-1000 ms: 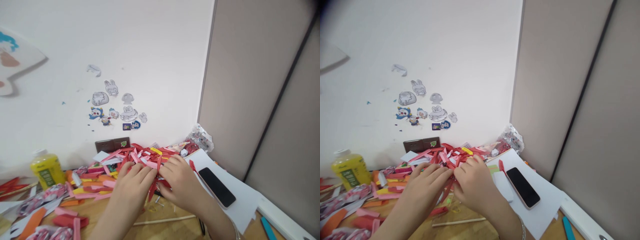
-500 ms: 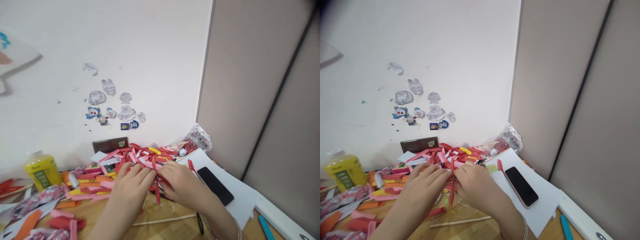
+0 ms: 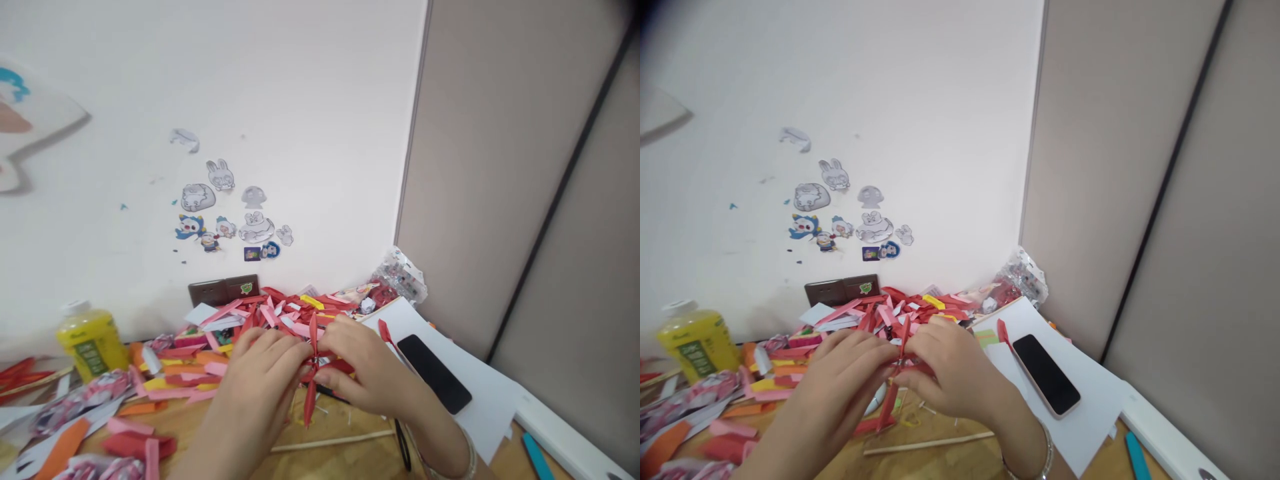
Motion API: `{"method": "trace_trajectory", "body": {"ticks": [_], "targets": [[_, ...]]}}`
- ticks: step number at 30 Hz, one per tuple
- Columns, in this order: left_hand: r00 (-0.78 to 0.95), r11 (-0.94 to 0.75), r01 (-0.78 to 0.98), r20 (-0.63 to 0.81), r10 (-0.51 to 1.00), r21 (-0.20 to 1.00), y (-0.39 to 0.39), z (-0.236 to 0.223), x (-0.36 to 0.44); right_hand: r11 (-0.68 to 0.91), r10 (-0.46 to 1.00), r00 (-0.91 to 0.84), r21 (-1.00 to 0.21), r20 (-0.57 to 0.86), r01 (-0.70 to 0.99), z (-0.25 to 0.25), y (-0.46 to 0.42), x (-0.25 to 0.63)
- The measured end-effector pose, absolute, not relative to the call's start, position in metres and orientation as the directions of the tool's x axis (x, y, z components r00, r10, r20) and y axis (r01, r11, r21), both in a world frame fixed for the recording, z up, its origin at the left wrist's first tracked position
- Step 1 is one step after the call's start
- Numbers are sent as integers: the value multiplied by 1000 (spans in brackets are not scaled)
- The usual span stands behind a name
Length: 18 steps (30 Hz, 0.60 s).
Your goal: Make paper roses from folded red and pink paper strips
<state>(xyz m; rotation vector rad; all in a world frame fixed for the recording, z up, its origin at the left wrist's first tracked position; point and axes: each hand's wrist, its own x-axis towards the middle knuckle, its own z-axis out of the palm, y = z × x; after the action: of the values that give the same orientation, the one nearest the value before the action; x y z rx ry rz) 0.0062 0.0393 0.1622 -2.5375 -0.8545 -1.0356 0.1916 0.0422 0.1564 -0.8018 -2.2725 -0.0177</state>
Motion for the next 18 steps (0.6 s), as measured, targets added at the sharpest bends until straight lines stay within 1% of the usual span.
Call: {"method": "trace_trajectory", "body": {"ticks": [2, 4, 7, 9, 13, 18], "targets": [[580, -791, 612, 690, 433, -18, 38, 165, 5, 815, 520, -571, -169, 635, 554, 156, 42, 192], [592, -789, 614, 674, 442, -22, 38, 166, 4, 816, 489, -585, -101, 647, 569, 156, 42, 191], [603, -788, 614, 674, 426, -51, 39, 166, 3, 816, 404, -586, 13, 702, 578, 155, 43, 189], [604, -785, 615, 686, 406, -76, 39, 166, 3, 815, 352, -585, 69, 731, 576, 156, 43, 188], [614, -779, 616, 693, 379, -120, 38, 166, 4, 810, 299, -593, 129, 748, 572, 158, 43, 188], [627, -773, 618, 682, 377, -141, 38, 167, 3, 807, 261, -591, 162, 764, 567, 159, 44, 189]]}}
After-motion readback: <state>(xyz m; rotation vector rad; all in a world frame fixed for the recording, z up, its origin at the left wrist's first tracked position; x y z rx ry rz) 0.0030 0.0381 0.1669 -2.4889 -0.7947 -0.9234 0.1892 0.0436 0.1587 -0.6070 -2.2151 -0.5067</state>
